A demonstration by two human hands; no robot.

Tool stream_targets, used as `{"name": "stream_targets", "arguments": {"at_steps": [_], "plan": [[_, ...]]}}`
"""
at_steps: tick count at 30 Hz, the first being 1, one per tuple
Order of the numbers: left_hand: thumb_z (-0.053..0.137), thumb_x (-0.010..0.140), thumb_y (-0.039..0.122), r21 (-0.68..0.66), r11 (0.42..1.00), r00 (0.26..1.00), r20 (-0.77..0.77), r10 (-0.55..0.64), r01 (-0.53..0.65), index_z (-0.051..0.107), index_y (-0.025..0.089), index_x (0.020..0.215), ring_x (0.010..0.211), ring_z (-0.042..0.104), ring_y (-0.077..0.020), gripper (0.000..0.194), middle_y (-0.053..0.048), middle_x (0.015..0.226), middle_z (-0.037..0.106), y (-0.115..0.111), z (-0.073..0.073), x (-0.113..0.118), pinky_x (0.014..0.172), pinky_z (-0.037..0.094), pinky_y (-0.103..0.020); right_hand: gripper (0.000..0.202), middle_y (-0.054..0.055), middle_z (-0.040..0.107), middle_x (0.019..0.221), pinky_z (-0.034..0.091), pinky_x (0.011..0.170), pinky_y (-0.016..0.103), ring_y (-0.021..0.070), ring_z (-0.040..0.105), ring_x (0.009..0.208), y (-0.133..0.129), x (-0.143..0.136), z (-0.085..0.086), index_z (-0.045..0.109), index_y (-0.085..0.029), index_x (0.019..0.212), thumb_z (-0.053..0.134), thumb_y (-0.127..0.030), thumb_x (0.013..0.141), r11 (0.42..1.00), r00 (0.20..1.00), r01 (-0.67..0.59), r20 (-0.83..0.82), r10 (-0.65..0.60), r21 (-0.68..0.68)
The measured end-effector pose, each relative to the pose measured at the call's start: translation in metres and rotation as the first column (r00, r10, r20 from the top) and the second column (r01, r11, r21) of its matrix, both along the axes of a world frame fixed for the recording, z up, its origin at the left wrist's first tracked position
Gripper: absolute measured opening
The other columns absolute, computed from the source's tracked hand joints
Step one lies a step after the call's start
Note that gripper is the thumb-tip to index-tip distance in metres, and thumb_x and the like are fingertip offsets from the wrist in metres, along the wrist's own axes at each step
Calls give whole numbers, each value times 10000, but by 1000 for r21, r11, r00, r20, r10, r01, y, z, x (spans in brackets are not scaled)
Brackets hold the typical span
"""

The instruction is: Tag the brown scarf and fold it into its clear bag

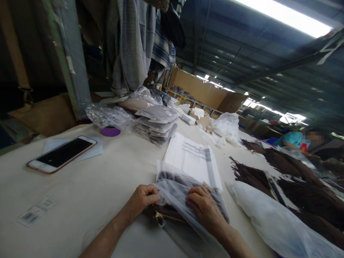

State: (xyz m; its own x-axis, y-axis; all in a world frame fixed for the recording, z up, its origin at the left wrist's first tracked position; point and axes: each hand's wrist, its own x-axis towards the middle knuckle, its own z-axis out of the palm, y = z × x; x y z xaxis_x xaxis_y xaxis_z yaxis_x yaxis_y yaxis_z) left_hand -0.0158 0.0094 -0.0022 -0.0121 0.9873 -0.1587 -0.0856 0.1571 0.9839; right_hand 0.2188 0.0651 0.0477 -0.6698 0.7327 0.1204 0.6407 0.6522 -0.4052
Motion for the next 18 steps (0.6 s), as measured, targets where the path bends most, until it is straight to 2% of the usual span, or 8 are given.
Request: {"name": "stream_targets", "arguments": {"at_steps": [4, 7, 11, 14, 18], "plan": [[596, 543, 369, -23, 1000, 1000, 20, 2, -1, 501, 161, 495, 545, 399, -117, 234, 31, 502, 463, 0, 2, 0, 557, 301, -254, 211, 56, 636, 847, 460, 750, 363, 204, 576, 808, 2, 1, 1, 570, -232, 844, 394, -342, 882, 995, 993, 91, -75, -94, -46], [593, 546, 368, -32, 999, 1000, 31, -3, 4, 504, 161, 501, 538, 388, -112, 230, 36, 497, 456, 0, 2, -1, 550, 289, -252, 212, 33, 636, 800, 457, 697, 344, 199, 584, 751, 0, 2, 5, 552, -244, 849, 387, -374, 878, 981, 994, 108, 9, -108, -162], [590, 543, 370, -23, 1000, 999, 35, -10, 11, 480, 165, 486, 534, 371, -109, 239, 43, 486, 434, 1, 0, -1, 546, 271, -252, 213, 36, 653, 957, 465, 807, 337, 189, 600, 879, 2, 6, 3, 558, -236, 1001, 420, -275, 844, 953, 993, 102, -33, -117, -284], [585, 551, 364, -16, 1000, 999, 35, -23, 23, 472, 166, 485, 539, 368, -110, 238, 42, 490, 428, 2, -2, -1, 547, 267, -253, 277, 59, 628, 1065, 443, 884, 373, 213, 568, 991, 7, 9, 2, 578, -226, 1047, 474, -212, 790, 966, 993, 102, -29, -112, -236], [578, 554, 369, -15, 999, 999, 22, -33, 33, 481, 163, 498, 545, 363, -113, 235, 40, 500, 425, 4, -3, -1, 554, 268, -257, 159, 57, 606, 1033, 421, 903, 368, 200, 539, 993, 10, 4, 3, 620, -232, 886, 464, -238, 852, 984, 997, -35, 55, 45, -177]]}}
